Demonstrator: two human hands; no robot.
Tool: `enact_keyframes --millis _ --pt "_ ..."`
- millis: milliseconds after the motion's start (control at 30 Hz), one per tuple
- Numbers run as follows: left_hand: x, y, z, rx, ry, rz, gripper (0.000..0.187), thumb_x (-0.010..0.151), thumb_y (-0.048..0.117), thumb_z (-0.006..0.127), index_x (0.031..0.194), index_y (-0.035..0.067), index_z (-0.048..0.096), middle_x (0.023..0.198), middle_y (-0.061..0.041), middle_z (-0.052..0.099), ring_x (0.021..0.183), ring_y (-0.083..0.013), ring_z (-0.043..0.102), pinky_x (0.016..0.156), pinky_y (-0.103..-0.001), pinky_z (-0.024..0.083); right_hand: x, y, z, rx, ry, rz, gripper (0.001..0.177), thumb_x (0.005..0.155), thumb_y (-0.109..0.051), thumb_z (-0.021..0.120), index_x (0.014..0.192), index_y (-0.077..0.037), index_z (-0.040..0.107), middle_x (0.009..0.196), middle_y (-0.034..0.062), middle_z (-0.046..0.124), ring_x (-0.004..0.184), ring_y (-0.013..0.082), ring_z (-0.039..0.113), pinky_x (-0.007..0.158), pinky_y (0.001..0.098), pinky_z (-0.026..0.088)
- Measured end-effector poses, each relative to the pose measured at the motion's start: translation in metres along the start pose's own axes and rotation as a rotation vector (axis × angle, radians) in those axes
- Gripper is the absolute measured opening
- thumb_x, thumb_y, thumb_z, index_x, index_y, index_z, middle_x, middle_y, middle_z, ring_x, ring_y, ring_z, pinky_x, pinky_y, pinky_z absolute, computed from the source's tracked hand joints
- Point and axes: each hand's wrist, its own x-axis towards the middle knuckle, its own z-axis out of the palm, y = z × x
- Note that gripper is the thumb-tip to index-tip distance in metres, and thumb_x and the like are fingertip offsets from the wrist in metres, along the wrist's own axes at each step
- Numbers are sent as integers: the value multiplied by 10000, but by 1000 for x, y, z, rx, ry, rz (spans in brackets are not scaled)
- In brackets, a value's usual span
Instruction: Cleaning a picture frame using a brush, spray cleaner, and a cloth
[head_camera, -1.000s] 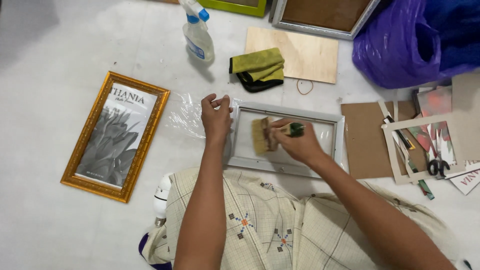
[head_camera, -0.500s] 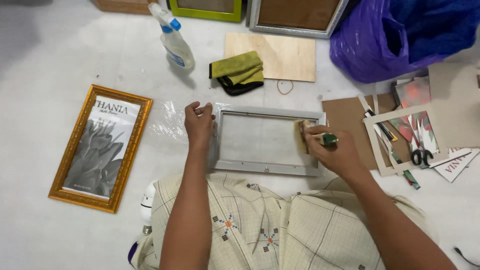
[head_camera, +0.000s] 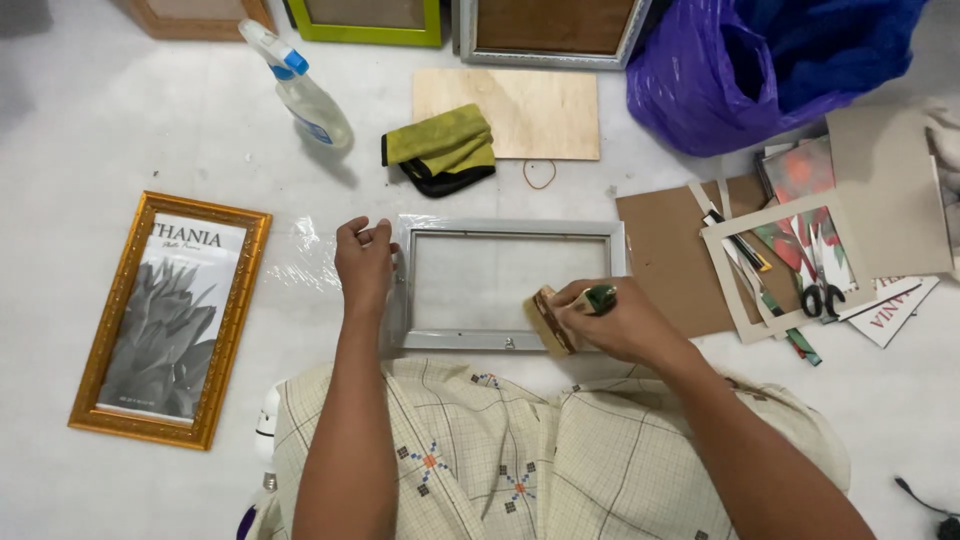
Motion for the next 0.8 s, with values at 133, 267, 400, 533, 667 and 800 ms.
enact_keyframes --millis 133,267,400,533,667,800 --pt "-4 4 -1 -16 8 6 549 946 272 666 1343 -62 488 1047 -126 620 835 -168 703 626 -262 576 31 30 -25 -154 141 -39 270 860 -257 722 1067 -108 810 799 233 757 781 374 743 713 457 545" --pt "-4 5 -2 -13 0 13 554 948 284 665 1343 -62 489 1053 -143 625 845 -182 702 638 -284 577 49 57 -68 -431 544 -382 284 948 -286 667 1186 -155 751 1070 172 741 1009 453 686 885 549 531" --pt "-3 1 -1 -20 -7 14 539 945 283 668 1329 -58 503 1036 -130 626 831 -176 698 628 -277 573 68 77 -85 -726 562 -8 277 915 -335 746 1032 -87 780 916 184 727 913 418 728 832 527 580" --pt "-4 4 0 -14 -4 9 538 941 285 668 1325 -56 505 1034 -127 632 826 -169 696 625 -271 569 82 91 -91 -691 315 249 508 912 -401 721 987 98 783 903 319 746 947 508 732 780 604 578" --pt "-5 5 -1 -9 -9 -3 563 951 281 651 1363 -54 465 1054 -121 622 835 -158 688 631 -273 565 79 62 -79 -699 203 277 496 953 -370 611 948 93 790 828 294 756 863 476 743 735 541 586" --pt "0 -2 -1 -22 -1 -22 593 951 283 657 1392 -43 431 1076 -116 616 850 -155 693 645 -279 574 108 94 -73 -842 211 392 531 899 -417 573 959 56 807 893 271 779 941 491 724 777 543 518"
